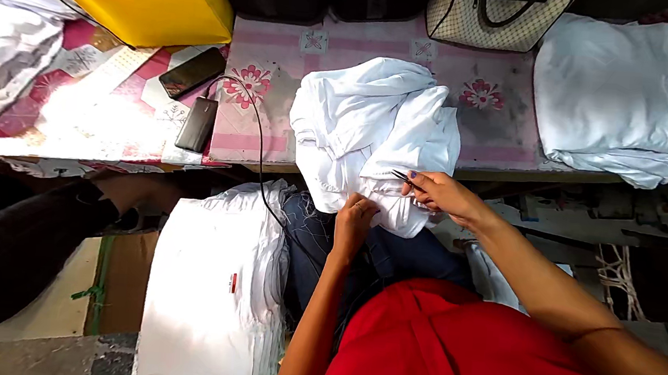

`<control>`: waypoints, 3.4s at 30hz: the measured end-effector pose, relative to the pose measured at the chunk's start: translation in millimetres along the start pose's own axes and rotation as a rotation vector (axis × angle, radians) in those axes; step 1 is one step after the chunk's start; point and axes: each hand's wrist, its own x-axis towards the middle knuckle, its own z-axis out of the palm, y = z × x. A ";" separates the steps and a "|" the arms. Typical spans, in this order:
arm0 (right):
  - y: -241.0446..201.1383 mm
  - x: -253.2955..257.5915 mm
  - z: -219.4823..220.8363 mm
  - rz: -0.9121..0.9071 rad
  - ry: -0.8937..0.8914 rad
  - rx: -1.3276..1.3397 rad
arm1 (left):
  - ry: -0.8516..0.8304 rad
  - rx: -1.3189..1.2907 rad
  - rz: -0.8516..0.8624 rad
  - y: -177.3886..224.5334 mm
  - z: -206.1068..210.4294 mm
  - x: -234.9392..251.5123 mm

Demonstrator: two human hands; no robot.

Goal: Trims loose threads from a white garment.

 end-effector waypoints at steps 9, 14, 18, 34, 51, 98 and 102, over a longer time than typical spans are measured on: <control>1.1 6.4 11.8 0.050 -0.092 0.047 | 0.210 0.037 -0.177 41.5 20.9 23.8; 4.9 -0.2 -1.1 0.063 -0.144 0.069 | 0.183 -0.207 -0.270 38.4 9.4 17.1; 18.1 2.4 -1.5 0.169 -0.304 0.129 | 0.161 -0.662 -0.421 48.6 -5.1 5.5; 21.4 17.4 19.3 0.129 -0.268 0.211 | 0.185 -0.830 -0.418 53.1 -9.0 3.3; 6.9 -11.3 -6.7 -0.019 -0.126 0.136 | -0.428 0.284 -0.450 31.8 -43.4 -3.6; 15.8 -25.6 18.7 -0.246 -0.174 0.172 | 0.377 -1.304 -0.762 93.6 -26.8 35.8; 10.0 -23.9 20.7 -0.165 -0.285 0.426 | 0.386 -1.263 -0.729 99.8 -27.2 36.0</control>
